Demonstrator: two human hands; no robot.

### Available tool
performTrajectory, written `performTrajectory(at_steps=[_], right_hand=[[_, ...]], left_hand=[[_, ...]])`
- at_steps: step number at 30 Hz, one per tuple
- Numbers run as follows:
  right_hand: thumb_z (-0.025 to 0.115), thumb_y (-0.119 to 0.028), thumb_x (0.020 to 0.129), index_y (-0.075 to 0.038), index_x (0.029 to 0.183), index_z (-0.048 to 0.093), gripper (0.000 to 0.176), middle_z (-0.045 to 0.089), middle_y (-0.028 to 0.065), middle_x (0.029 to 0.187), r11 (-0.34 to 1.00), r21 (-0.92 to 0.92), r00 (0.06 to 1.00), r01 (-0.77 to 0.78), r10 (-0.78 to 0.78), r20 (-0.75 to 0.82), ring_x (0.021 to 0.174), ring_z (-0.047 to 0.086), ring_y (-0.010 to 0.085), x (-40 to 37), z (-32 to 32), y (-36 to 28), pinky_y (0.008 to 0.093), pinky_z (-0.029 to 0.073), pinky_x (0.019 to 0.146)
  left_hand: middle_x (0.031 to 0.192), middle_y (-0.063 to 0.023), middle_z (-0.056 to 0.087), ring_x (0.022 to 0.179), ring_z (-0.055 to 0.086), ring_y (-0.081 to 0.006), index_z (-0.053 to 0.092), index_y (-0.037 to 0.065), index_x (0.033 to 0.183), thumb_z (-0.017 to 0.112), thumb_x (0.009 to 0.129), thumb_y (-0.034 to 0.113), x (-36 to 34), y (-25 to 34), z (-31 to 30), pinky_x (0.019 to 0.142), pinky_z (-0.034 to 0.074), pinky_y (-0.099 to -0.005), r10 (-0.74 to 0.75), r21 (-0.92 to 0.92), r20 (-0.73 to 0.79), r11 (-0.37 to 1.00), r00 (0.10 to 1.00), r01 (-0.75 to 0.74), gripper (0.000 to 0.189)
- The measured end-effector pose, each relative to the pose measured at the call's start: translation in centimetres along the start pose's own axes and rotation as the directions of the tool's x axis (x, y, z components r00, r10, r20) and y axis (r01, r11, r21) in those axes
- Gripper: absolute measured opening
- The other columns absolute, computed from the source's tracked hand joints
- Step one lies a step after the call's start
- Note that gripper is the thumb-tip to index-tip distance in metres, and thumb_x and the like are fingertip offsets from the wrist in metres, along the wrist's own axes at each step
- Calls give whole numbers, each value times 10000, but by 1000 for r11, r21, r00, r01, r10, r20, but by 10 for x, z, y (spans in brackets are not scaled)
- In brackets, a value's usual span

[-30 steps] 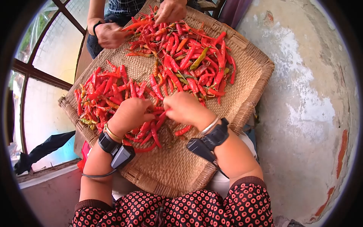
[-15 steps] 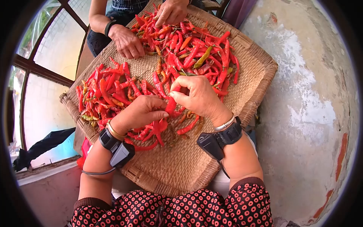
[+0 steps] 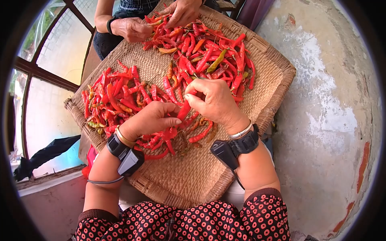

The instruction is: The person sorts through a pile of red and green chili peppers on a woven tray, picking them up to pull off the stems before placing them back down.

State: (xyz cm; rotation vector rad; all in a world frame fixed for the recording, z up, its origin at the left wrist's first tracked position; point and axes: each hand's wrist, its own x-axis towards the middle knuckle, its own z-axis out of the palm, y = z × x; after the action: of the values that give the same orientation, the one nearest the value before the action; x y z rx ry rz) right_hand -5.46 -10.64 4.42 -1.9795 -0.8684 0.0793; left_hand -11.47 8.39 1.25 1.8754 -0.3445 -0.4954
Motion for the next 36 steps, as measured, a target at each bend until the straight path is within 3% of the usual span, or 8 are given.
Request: performTrajectory(at_steps=[11, 16, 23, 26, 28, 32, 35, 36], right_hand=[[621, -65, 737, -13, 783, 590, 76, 590, 97, 670, 1000, 21, 998, -1, 3, -59, 612, 589, 160, 0, -6, 5, 266, 446, 572], [623, -45, 739, -8, 788, 594, 68, 593, 71, 671, 998, 45, 998, -33, 36, -56, 616, 568, 117, -1, -8, 4, 249, 435, 571], [624, -45, 748, -11, 788, 601, 58, 587, 50, 668, 1000, 7, 994, -8, 9, -110, 608, 542, 83, -1, -10, 8, 230, 430, 569], [596, -44, 789, -10, 844, 597, 65, 584, -2, 707, 994, 68, 990, -88, 95, -100, 633, 531, 57, -3, -15, 9, 197, 431, 573], [583, -48, 807, -18, 871, 590, 71, 558, -21, 694, 952, 249, 965, -180, 221, -145, 598, 499, 29, -3, -15, 12, 172, 413, 532], [609, -52, 786, -12, 847, 608, 73, 581, -20, 699, 920, 312, 948, -240, 291, -130, 623, 493, 28, -3, -13, 10, 191, 414, 564], [608, -54, 787, -13, 840, 610, 67, 578, -22, 712, 930, 308, 959, -203, 252, -131, 615, 485, 28, -2, -8, 8, 190, 410, 558], [605, -61, 793, -13, 845, 609, 71, 578, -21, 719, 930, 299, 959, -215, 258, -114, 626, 491, 28, -2, -8, 9, 192, 416, 566]], left_hand=[[799, -33, 602, 753, 547, -93, 576, -4, 1018, 649, 752, 48, -2, 4, -6, 677, 462, -251, -81, -10, -43, 997, 996, 81, 280], [789, -145, 619, 756, 608, -280, 595, 13, 970, 609, 702, 101, -3, -8, -2, 706, 478, -349, 184, 402, -139, 908, 973, -114, 283], [814, -163, 608, 780, 606, -270, 600, -6, 902, 567, 710, 58, 0, -10, -8, 709, 471, -333, 22, 362, -212, 930, 977, 58, 205], [782, -168, 608, 752, 610, -275, 609, -1, 882, 567, 709, 58, -3, -12, -12, 690, 476, -340, 46, 342, -220, 939, 974, 33, 187], [804, -203, 600, 789, 583, -341, 615, 15, 906, 569, 709, 112, -4, -11, -15, 717, 469, -384, -3, 440, 30, 898, 1000, -10, 225], [784, -189, 612, 771, 600, -317, 599, -5, 938, 620, 730, 145, -1, -13, -3, 704, 467, -384, 150, 494, -141, 867, 979, -62, 257], [760, -24, 609, 636, 581, -119, 555, -21, 1021, 628, 801, 155, -1, -7, -3, 575, 463, -238, 177, 56, -244, 984, 953, -169, 291], [762, 9, 592, 624, 545, -67, 559, -8, 1017, 609, 821, 152, -1, 1, -7, 552, 439, -200, 1, -121, -178, 992, 984, -23, 258]])
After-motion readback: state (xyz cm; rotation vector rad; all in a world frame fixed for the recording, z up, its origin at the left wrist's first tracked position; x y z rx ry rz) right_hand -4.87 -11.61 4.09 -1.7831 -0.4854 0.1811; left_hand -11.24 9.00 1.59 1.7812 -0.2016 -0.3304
